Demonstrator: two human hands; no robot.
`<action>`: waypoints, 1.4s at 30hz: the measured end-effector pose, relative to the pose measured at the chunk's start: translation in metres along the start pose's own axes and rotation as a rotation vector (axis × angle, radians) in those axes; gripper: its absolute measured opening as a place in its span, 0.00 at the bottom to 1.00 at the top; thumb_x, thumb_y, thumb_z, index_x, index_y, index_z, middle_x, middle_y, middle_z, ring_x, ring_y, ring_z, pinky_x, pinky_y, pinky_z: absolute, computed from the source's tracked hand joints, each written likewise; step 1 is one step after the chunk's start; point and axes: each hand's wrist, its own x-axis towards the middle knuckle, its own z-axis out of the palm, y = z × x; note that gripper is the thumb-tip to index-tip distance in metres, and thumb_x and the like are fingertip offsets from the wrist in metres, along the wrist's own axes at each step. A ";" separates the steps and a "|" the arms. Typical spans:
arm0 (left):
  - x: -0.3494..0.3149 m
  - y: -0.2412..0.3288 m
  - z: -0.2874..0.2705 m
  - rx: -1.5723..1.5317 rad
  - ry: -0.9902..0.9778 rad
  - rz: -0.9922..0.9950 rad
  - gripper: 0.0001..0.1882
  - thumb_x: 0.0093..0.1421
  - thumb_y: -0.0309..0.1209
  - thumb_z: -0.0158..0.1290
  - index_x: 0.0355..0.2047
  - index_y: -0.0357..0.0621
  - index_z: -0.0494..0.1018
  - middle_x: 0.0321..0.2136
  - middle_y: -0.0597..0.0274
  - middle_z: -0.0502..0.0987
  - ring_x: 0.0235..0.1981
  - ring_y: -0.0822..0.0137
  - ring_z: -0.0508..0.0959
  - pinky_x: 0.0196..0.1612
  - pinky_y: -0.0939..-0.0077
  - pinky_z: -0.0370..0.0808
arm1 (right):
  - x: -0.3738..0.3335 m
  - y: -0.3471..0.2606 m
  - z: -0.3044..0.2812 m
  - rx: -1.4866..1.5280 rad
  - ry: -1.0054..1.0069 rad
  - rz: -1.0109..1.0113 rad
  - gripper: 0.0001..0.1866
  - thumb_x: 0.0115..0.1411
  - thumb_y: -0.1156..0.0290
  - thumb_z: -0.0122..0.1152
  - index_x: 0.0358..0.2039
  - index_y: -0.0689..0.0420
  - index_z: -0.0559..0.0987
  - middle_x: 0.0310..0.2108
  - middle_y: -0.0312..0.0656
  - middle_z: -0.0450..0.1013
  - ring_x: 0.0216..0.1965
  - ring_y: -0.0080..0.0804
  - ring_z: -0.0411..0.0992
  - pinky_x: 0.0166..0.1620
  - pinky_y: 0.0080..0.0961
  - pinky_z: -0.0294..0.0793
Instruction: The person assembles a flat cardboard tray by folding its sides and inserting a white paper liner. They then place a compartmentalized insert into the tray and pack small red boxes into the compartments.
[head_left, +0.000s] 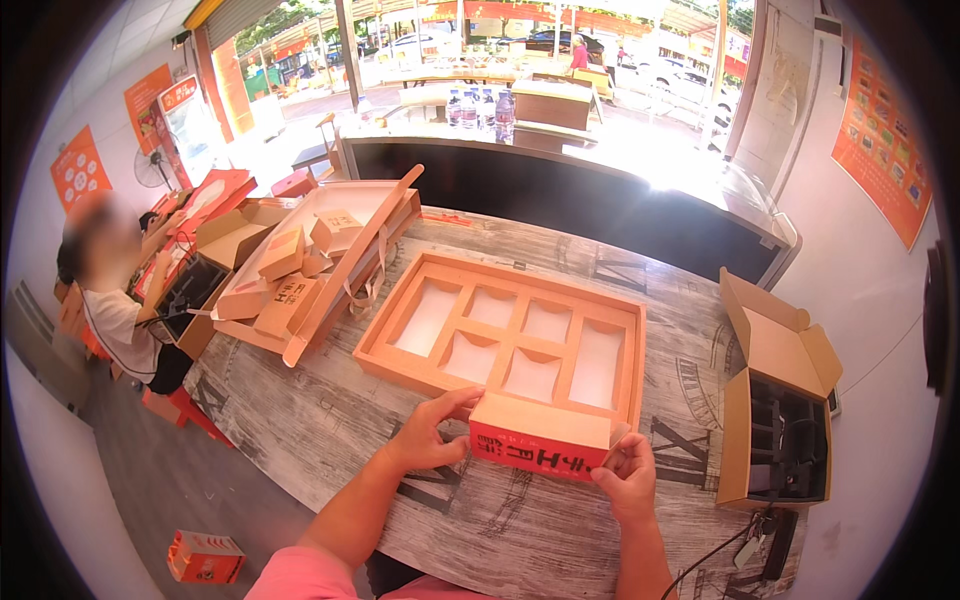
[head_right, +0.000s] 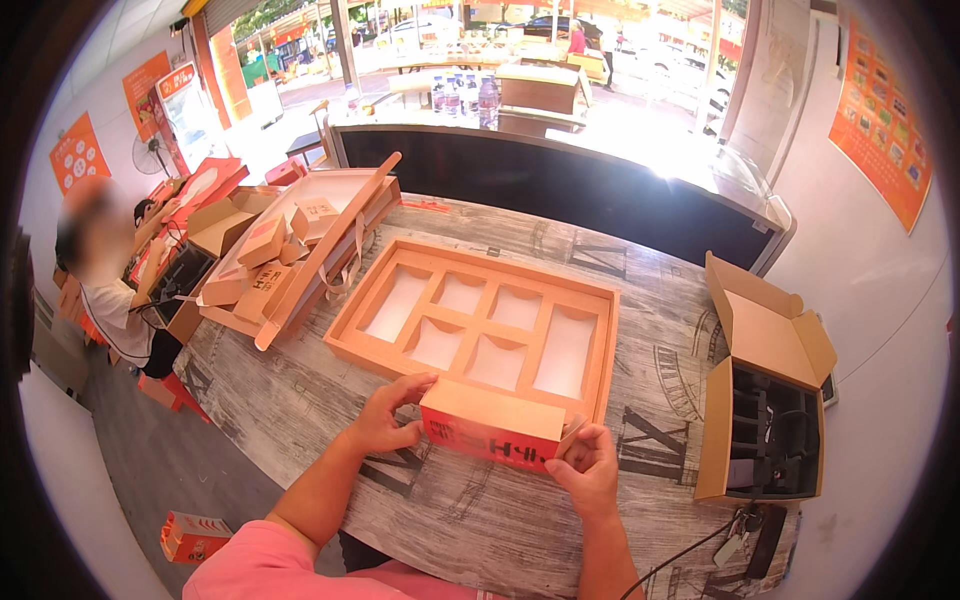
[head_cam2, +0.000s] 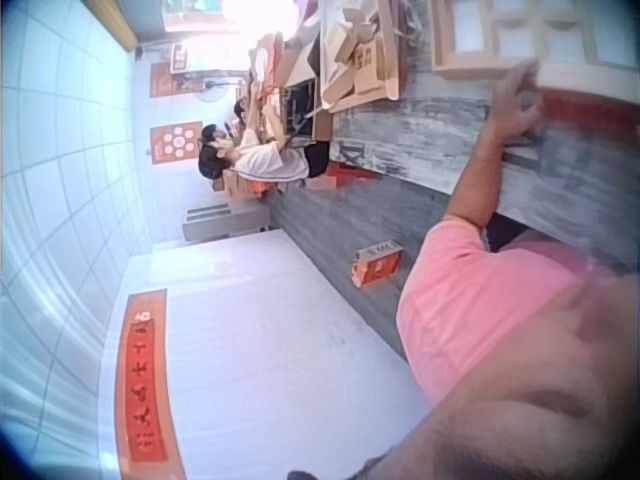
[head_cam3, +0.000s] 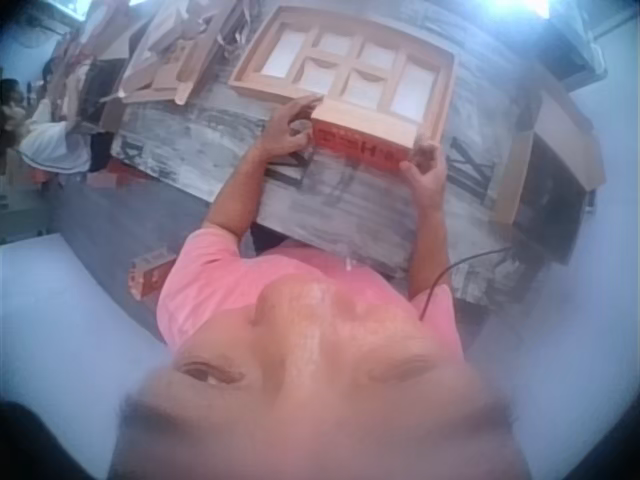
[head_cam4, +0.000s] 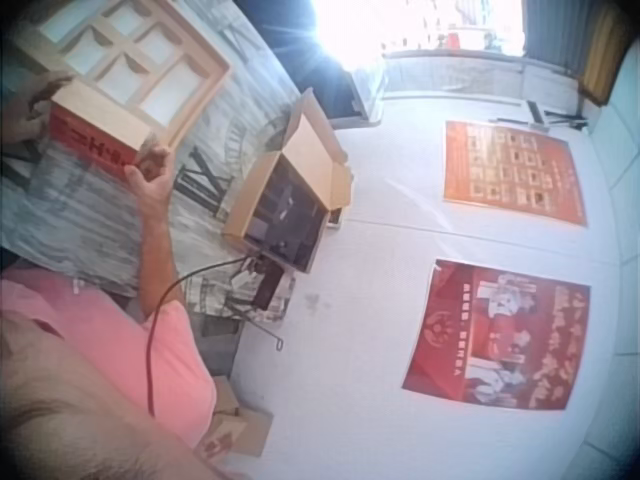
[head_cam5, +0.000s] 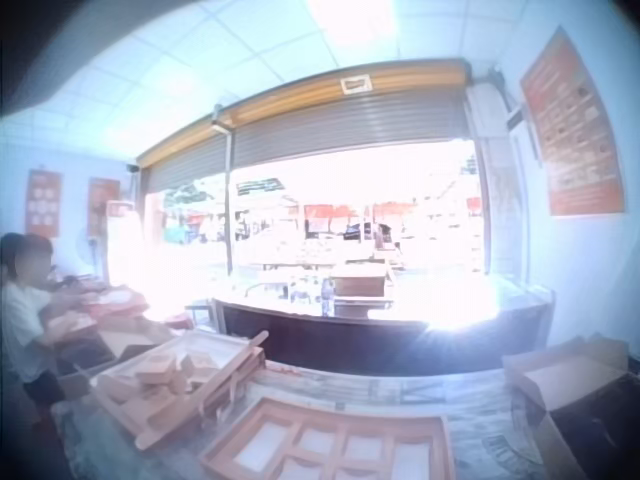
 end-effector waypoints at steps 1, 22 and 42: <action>0.000 0.000 0.000 -0.002 0.009 0.004 0.41 0.57 0.19 0.61 0.72 0.35 0.63 0.58 0.52 0.79 0.59 0.62 0.80 0.66 0.63 0.75 | 0.000 -0.001 0.001 0.001 0.006 -0.009 0.30 0.52 0.91 0.74 0.49 0.55 0.68 0.39 0.36 0.75 0.30 0.14 0.70 0.32 0.12 0.69; -0.001 -0.001 0.008 -0.027 0.113 -0.011 0.35 0.64 0.16 0.41 0.73 0.39 0.61 0.59 0.47 0.80 0.61 0.62 0.78 0.64 0.67 0.73 | -0.001 -0.001 0.002 -0.277 0.008 -0.146 0.34 0.51 0.74 0.86 0.55 0.63 0.77 0.39 0.29 0.75 0.33 0.12 0.69 0.36 0.12 0.67; 0.003 -0.002 0.026 -0.192 0.301 -0.075 0.32 0.66 0.23 0.65 0.69 0.41 0.68 0.52 0.64 0.78 0.49 0.75 0.79 0.52 0.78 0.78 | -0.007 0.007 0.002 -0.239 0.234 -0.201 0.18 0.63 0.77 0.73 0.47 0.56 0.72 0.43 0.34 0.76 0.43 0.19 0.73 0.47 0.21 0.77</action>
